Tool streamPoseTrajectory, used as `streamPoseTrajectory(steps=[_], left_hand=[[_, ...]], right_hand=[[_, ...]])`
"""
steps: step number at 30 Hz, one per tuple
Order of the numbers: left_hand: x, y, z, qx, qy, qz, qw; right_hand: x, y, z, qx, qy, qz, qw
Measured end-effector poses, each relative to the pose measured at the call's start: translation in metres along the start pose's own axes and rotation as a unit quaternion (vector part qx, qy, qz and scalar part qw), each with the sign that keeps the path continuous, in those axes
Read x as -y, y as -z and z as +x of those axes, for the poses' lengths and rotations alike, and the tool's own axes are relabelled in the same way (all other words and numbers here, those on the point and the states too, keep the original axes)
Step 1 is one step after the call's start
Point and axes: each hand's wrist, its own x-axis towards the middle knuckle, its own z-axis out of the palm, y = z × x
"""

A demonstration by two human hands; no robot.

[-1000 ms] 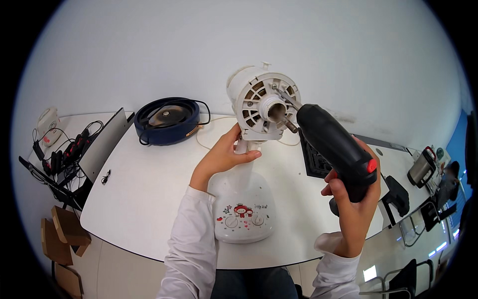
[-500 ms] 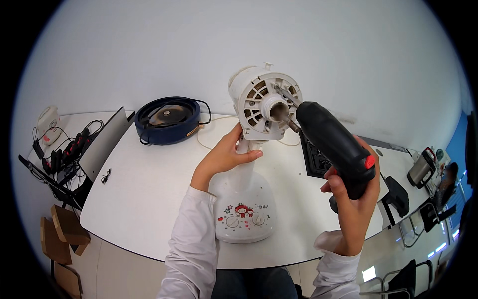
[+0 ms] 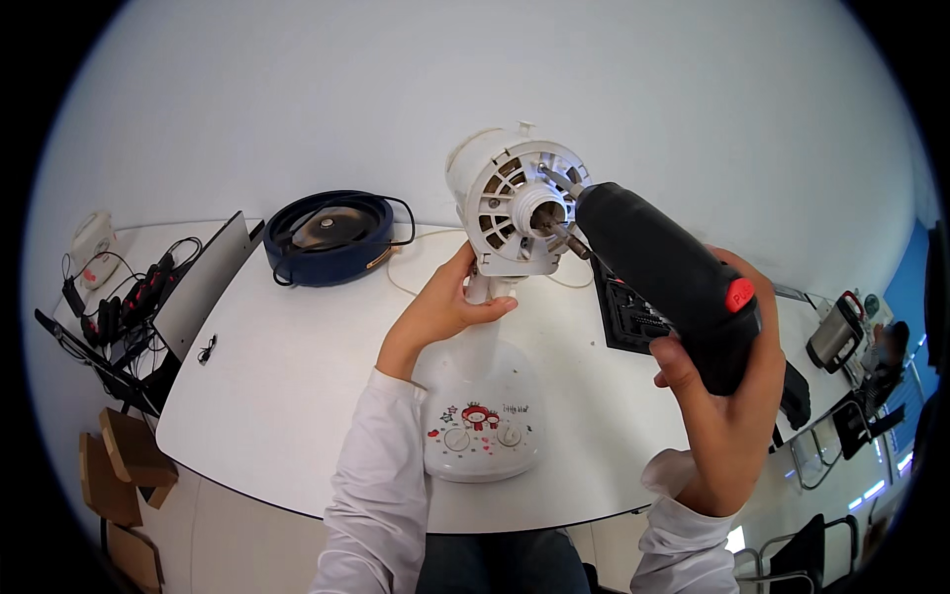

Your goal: The person uses a cordless electric screwdriver to fasten screws into the base of a blue electric hot plate and then into the motor housing of a white desk fan. The person handles screws and positions the appliances on the table while working.

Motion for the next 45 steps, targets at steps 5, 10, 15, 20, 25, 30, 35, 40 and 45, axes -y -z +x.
streamPoseTrajectory(steps=[5,10,15,20,25,30,35,40,45], left_hand=[[-0.002,-0.001,0.000,0.005,0.003,-0.014,1.000],[-0.002,-0.002,0.000,0.000,-0.003,-0.017,1.000],[-0.002,-0.001,-0.001,0.003,0.000,-0.010,1.000],[-0.003,-0.001,0.000,0.006,0.009,0.001,1.000],[-0.002,-0.001,0.000,0.013,0.010,0.004,1.000],[-0.003,0.002,-0.001,0.031,-0.002,0.023,0.999],[-0.008,0.025,-0.012,0.019,0.030,0.135,0.990],[-0.045,0.048,-0.039,-0.192,-0.067,0.226,0.953],[-0.081,0.016,-0.049,-0.176,-0.103,-0.334,0.920]], right_hand=[[0.002,0.001,-0.002,-0.002,-0.007,-0.006,1.000],[0.002,0.000,-0.001,-0.002,0.005,-0.012,1.000],[0.002,0.000,-0.001,-0.006,0.000,-0.007,1.000],[0.002,0.002,-0.001,-0.005,-0.012,0.000,1.000],[-0.003,-0.001,-0.001,-0.008,-0.005,0.003,1.000],[-0.007,0.001,-0.001,-0.002,0.007,0.000,1.000],[-0.012,0.002,-0.002,0.002,0.013,0.001,1.000],[-0.014,0.001,-0.003,0.009,0.018,0.004,1.000],[-0.021,0.003,-0.003,-0.005,0.021,0.009,1.000]])
